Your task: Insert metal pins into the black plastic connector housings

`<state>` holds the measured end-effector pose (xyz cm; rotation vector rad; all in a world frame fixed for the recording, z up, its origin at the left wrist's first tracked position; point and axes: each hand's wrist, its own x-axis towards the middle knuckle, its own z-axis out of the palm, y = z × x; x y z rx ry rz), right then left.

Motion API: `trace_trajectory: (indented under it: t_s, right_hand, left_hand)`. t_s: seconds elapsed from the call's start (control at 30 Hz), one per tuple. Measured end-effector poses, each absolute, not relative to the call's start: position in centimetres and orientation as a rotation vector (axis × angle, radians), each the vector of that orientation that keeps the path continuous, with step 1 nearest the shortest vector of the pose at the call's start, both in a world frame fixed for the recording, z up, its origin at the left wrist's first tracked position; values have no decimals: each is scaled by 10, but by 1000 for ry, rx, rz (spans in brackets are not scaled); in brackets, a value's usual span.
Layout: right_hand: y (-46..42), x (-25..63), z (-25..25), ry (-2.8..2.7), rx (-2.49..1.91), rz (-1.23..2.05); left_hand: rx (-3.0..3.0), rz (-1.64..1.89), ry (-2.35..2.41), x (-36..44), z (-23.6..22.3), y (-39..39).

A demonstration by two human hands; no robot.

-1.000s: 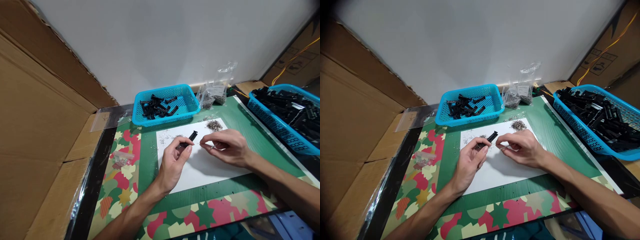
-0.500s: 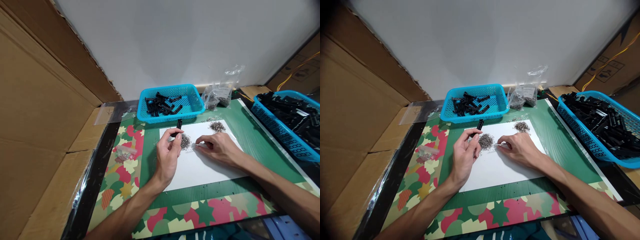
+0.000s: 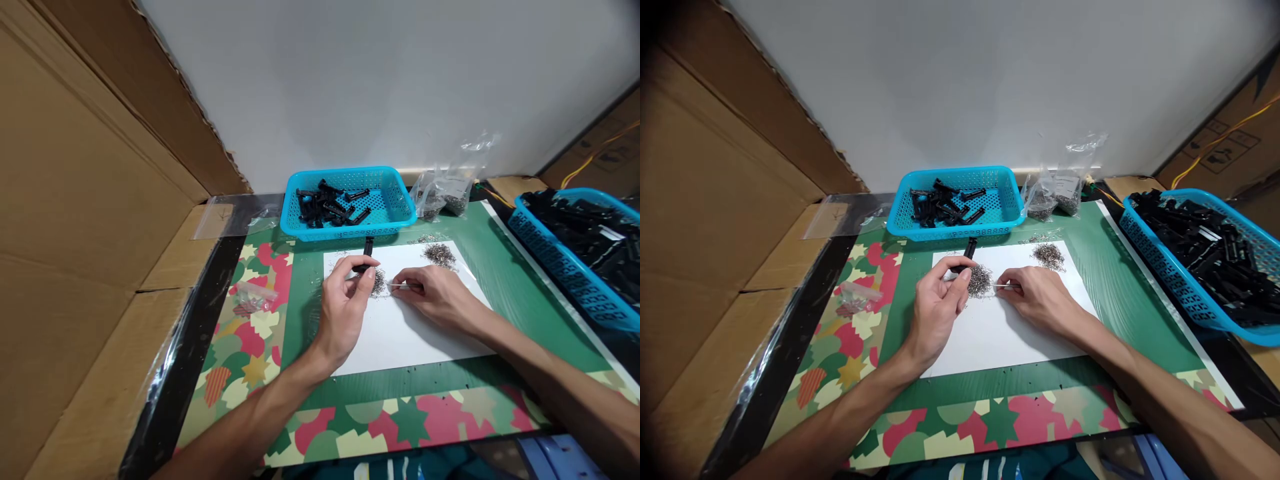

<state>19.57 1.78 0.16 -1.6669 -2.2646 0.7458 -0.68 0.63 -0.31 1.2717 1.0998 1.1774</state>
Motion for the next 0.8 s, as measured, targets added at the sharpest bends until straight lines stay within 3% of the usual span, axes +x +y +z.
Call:
trace_trajectory:
  t_s: [0.37,0.6,0.8]
  right_hand:
    - [15,206,1,-2185,-1469,725]
    - [4,204,7,-2060,-961,18]
    - [1,203,-2,-2133,-820,-204]
  left_hand:
    - [1316,1146,1073,-6,2,1]
    - [1017,867,860,-4,4,-1]
    - [1012,788,815,3,5,-8]
